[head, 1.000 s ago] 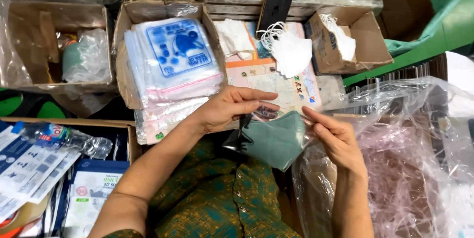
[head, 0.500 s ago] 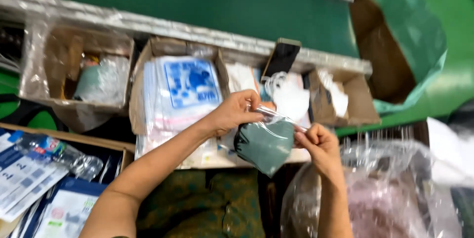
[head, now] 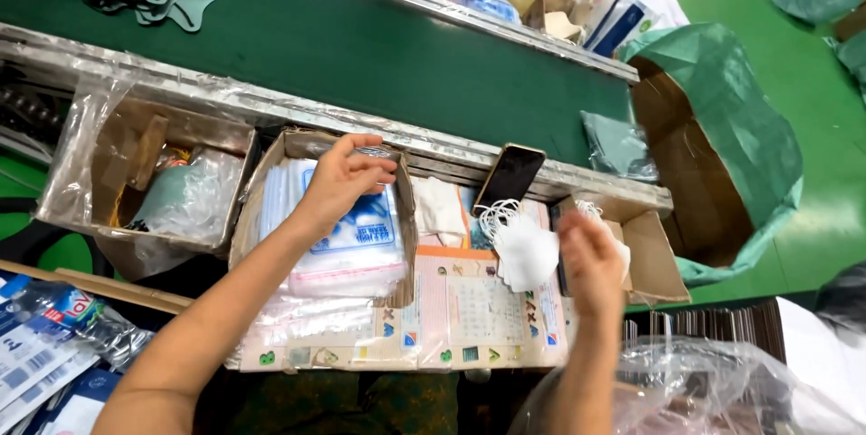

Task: Packing face masks into plastic bags and organizing them on a factory production line.

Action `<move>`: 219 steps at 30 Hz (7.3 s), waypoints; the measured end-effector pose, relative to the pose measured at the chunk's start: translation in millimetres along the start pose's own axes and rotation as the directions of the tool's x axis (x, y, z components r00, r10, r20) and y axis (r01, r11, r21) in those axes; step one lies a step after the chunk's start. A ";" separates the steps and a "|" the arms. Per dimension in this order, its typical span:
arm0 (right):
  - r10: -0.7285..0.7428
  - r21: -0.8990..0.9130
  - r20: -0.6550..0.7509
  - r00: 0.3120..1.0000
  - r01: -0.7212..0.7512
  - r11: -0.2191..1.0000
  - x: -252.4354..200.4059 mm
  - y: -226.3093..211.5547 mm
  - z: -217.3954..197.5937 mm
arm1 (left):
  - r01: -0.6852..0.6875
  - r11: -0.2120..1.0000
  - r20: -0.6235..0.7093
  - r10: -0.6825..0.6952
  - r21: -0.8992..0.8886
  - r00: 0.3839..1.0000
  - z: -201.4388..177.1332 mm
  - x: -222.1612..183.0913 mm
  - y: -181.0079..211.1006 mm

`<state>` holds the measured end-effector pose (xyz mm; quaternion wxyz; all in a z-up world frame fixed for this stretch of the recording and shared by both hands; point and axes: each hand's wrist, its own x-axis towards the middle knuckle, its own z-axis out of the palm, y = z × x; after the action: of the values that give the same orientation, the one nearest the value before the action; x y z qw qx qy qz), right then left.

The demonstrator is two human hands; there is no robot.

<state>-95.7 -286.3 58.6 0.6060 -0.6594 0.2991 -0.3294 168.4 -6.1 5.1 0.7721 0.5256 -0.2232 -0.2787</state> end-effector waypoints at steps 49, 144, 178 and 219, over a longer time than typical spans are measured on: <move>-0.292 -0.138 0.081 0.953 0.301 0.944 -61.1 175.4 21.6 | -0.146 0.204 0.051 0.408 0.968 0.912 -53.7 116.6 51.4; 0.134 0.208 0.083 0.987 -0.149 0.967 -160.4 66.2 85.9 | -0.545 0.359 0.293 0.561 0.758 0.775 63.5 -84.5 12.4; -0.039 -0.743 0.550 0.835 0.510 0.433 -131.5 -39.9 3.6 | -0.338 0.775 0.691 -0.170 0.534 0.703 143.2 -85.1 -11.8; -0.698 -0.682 -0.326 0.638 0.353 0.640 -172.9 11.8 -132.0 | 0.118 0.962 0.584 -0.243 0.245 0.774 151.3 -141.4 -37.8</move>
<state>-305.3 -229.6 40.7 0.1366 -0.7366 0.3291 -0.5749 -40.9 -27.1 15.0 0.5734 0.4996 -0.4342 -0.4829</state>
